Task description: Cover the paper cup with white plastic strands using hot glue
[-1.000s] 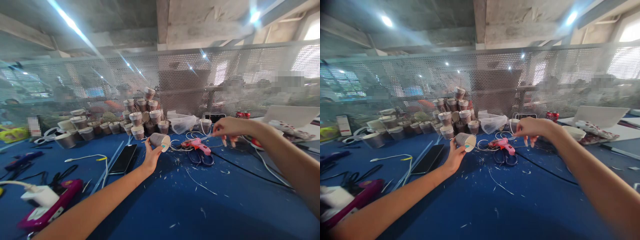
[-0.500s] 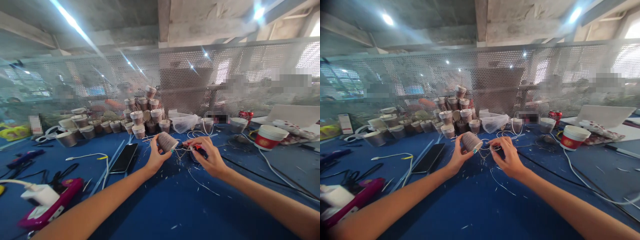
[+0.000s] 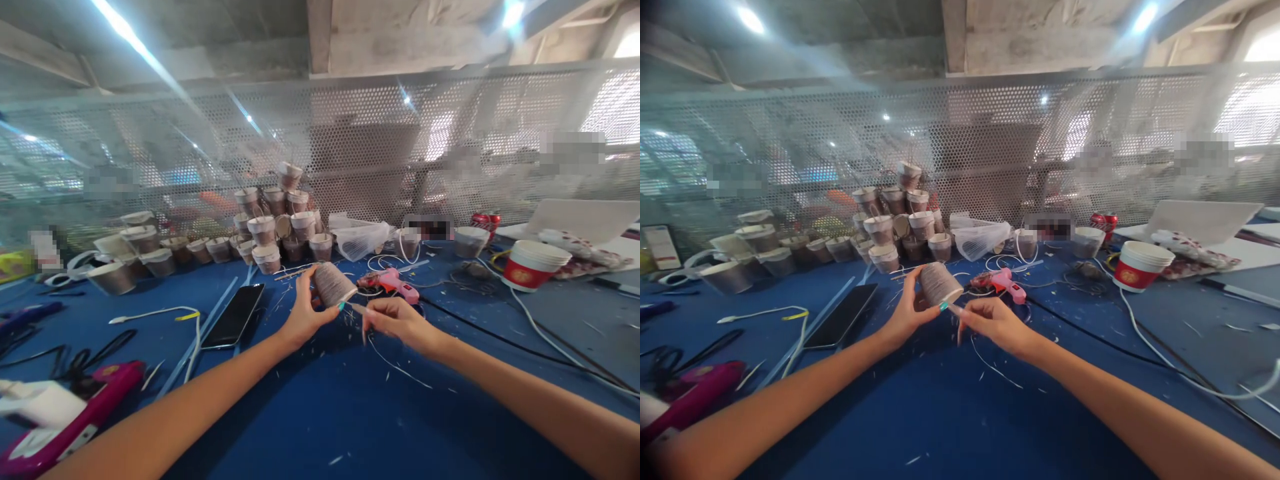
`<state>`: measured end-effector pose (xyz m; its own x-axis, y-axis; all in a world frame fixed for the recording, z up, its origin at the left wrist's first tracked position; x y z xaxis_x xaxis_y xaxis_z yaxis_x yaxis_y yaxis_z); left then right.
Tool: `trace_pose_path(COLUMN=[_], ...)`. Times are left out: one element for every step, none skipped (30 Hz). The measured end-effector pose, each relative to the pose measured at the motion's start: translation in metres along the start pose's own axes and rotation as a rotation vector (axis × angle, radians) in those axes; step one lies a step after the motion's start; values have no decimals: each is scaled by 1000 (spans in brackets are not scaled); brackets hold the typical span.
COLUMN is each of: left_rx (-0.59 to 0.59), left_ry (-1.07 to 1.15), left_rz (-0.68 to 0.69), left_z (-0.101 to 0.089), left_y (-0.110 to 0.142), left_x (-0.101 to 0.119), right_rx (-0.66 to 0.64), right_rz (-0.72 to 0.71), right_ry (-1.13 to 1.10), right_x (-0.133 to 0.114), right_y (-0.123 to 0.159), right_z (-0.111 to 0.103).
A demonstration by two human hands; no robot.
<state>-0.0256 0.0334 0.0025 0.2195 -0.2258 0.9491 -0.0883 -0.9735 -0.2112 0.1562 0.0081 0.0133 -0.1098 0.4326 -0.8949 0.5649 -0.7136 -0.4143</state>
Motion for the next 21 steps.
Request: trace_pose_path(left_rx=[2,1,-5,-13,-25,-40,-55,-72,-90,-106,-119,-129,-139,-147,-154,-160,-164,-167,-169,-172,-177], left_ry=[-29,-54,-75,-91,-103,-111,-117,-122,-128,-135,-142,-149,-155,-158,-158,-157,-153,-147,-140,-131,-121], left_rz=[8,15,20,24,27,32,40,51,63,75,87,97,102,103,101,97,91,86,82,80,79], left_z=[1,2,4,6,8,10,11,13,15,16,17,18,18,19,19,19,19,19,19,19,19], left_y=[-2,-3,-4,-4,-5,-5,-5,-4,-4,-3,-2,-2,-1,0,0,1,1,1,1,1,1], left_x=[-2,-3,-3,-4,-3,-3,-3,-2,-1,-1,0,1,2,3,3,4,5,5,5,5,4], right_rx=[44,90,135,179,216,248,273,291,304,314,321,331,340,348,355,363,371,381,388,394,396], right_rz=[-4,-7,-11,-15,-18,-18,-14,-9,-6,-3,-1,0,4,10,16,22,29,35,42,49,56], right_ry=[0,-3,-10,-21,-38,-60,-82,-104,-127,-148,-168,-186,-201,-214,-222,-227,-232,-237,-241,-247,-252], right_x=[0,1,1,1,1,1,1,2,2,2,2,3,4,5,6,7,8,9,10,11,12], right_y=[-1,-1,-1,-1,-1,-1,0,0,0,0,0,0,0,0,0,0,0,0,0,0,1], right_z=[-6,-12,-17,-21,-25,-28,-30,-31,-31,-31,-30,-30,-29,-29,-29,-29,-30,-30,-31,-31,-32])
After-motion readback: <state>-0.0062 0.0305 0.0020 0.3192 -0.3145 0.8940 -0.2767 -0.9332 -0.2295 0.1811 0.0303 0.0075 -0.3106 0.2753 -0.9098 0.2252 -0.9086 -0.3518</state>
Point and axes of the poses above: each hand's wrist, its own y-axis away from the middle knuckle, its own z-axis out of the palm, x = y × z, the point moved 4 cm from there along -y, towards the middle knuckle, and after that the axes turned 13 degrees about -z, right-handed, at the moved point
